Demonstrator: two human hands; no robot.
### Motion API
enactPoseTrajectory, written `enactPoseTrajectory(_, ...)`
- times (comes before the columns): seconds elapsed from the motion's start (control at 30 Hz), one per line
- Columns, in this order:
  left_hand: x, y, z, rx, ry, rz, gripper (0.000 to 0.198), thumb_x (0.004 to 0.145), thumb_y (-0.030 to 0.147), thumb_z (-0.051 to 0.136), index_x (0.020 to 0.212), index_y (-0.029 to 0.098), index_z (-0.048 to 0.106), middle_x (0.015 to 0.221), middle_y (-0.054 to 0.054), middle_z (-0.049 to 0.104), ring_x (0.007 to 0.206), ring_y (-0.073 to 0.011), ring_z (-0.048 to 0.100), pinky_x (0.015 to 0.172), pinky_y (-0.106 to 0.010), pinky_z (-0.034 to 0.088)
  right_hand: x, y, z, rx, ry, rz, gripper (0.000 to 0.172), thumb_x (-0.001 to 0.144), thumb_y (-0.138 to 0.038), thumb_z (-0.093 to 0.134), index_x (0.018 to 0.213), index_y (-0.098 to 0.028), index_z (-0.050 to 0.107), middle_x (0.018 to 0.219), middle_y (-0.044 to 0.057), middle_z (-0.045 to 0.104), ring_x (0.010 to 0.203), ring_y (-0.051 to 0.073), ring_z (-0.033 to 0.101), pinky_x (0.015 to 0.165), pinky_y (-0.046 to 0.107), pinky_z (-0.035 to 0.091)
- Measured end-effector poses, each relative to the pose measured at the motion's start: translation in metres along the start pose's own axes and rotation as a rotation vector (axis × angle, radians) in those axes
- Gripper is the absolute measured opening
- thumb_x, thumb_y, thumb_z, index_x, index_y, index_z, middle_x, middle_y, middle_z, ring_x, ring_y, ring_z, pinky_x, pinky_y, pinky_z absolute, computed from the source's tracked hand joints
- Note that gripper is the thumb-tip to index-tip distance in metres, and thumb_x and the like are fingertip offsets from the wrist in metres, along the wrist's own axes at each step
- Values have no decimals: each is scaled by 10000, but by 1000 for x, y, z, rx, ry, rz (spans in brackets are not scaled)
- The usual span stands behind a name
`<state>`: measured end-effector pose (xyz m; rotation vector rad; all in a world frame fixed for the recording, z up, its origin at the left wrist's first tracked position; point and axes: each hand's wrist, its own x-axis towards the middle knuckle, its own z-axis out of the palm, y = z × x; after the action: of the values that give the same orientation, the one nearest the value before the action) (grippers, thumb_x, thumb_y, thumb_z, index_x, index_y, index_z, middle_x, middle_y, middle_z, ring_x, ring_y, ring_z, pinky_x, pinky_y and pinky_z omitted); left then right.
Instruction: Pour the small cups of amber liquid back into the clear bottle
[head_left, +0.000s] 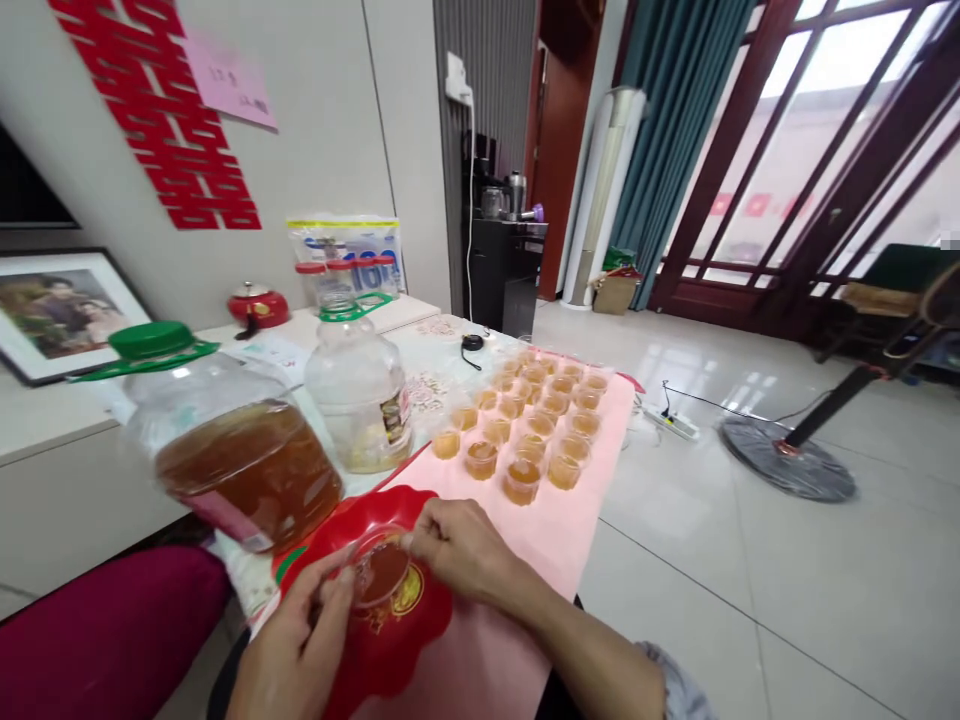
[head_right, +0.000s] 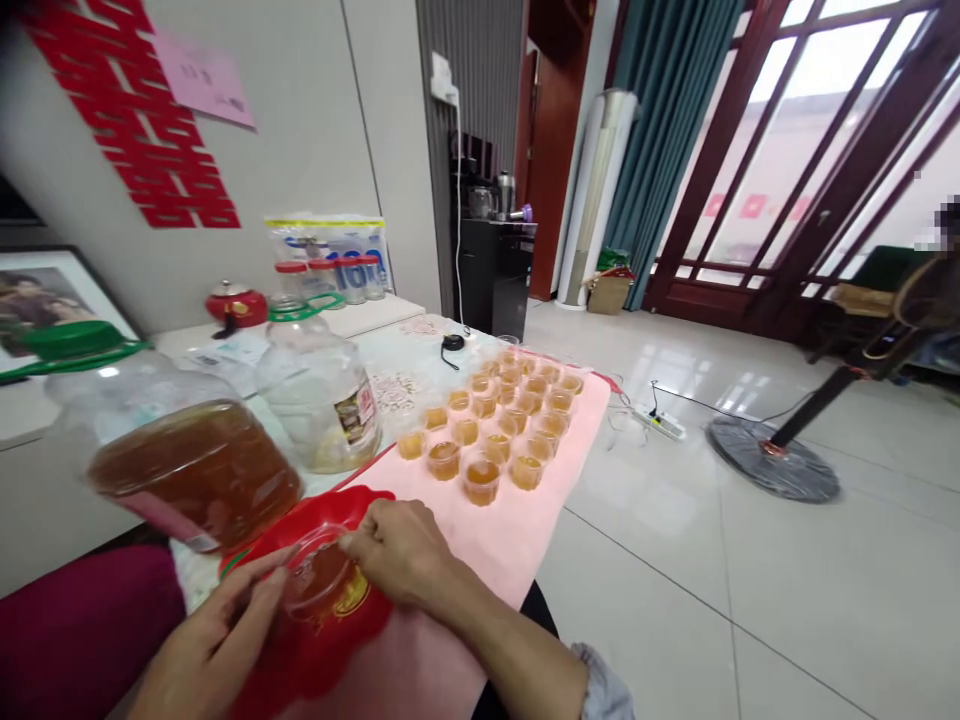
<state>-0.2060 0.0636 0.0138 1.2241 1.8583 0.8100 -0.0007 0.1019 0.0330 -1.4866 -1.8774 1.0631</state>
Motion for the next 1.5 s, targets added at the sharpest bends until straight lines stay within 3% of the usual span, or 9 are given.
enactPoseTrajectory(0.3, 0, 17, -4, 63, 78, -1, 923, 567, 824, 487, 1205, 225, 782, 1175, -77, 848, 1189, -370, 769, 994, -437, 604, 4, 0, 4, 204, -108, 93, 390, 1112, -357, 731, 797, -163, 609, 691, -70, 559, 601, 100, 559, 623, 229, 523)
enactPoseTrajectory(0.43, -3, 26, -7, 61, 91, 44, 867, 606, 830, 517, 1191, 252, 791, 1113, -50, 856, 1092, -338, 792, 886, -400, 631, -7, -6, -4, 407, -90, 100, 349, 1121, -336, 716, 839, -161, 608, 708, -68, 576, 588, 91, 557, 584, 206, 496)
enactPoseTrajectory(0.53, -9, 35, -2, 35, -6, 70, 886, 635, 872, 569, 1233, 255, 784, 1016, -40, 850, 957, -295, 794, 778, -353, 637, -24, -2, -15, 535, -56, 74, 331, 1123, -394, 718, 909, -157, 632, 759, -56, 603, 600, 91, 568, 589, 210, 515)
enactPoseTrajectory(0.77, -47, 75, 56, -228, -67, 196, 699, 690, 763, 656, 1107, 221, 802, 1133, -89, 836, 1029, -291, 781, 805, -364, 661, -75, 46, -44, 678, 110, 44, 398, 1128, -513, 693, 950, -161, 641, 740, -62, 580, 561, 87, 540, 561, 213, 506)
enactPoseTrajectory(0.83, -58, 85, 76, -279, -163, 217, 642, 716, 724, 671, 1064, 199, 795, 1093, -104, 825, 1062, -294, 768, 837, -362, 654, -89, 62, -55, 693, 165, 42, 415, 1121, -531, 697, 937, -164, 636, 732, -64, 573, 560, 88, 535, 569, 218, 509)
enactPoseTrajectory(0.97, -65, 89, 109, -283, -407, 219, 718, 875, 732, 581, 1272, 153, 729, 741, -19, 677, 686, -182, 637, 646, -300, 523, -111, 89, -76, 707, 249, 62, 434, 1108, -543, 714, 908, -167, 632, 738, -59, 584, 582, 95, 556, 604, 234, 536)
enactPoseTrajectory(1.07, -64, 89, 129, -317, -442, 192, 728, 928, 724, 536, 1349, 152, 698, 768, -12, 655, 655, -151, 583, 619, -272, 481, -118, 107, -86, 716, 293, 81, 426, 1110, -532, 716, 908, -165, 637, 739, -58, 589, 594, 99, 571, 617, 239, 549)
enactPoseTrajectory(1.3, -52, 93, 159, -384, -494, 156, 727, 955, 669, 486, 1367, 106, 691, 827, -46, 643, 702, -143, 558, 634, -250, 525, -113, 136, -90, 758, 347, 95, 398, 1112, -507, 721, 931, -161, 645, 775, -48, 603, 629, 104, 590, 635, 244, 561)
enactPoseTrajectory(1.5, -44, 94, 167, -370, -487, 188, 685, 973, 653, 451, 1337, 139, 719, 939, -83, 709, 768, -160, 595, 686, -268, 543, -109, 148, -90, 802, 347, 81, 393, 1106, -508, 727, 936, -162, 647, 787, -44, 604, 646, 109, 595, 645, 248, 563)
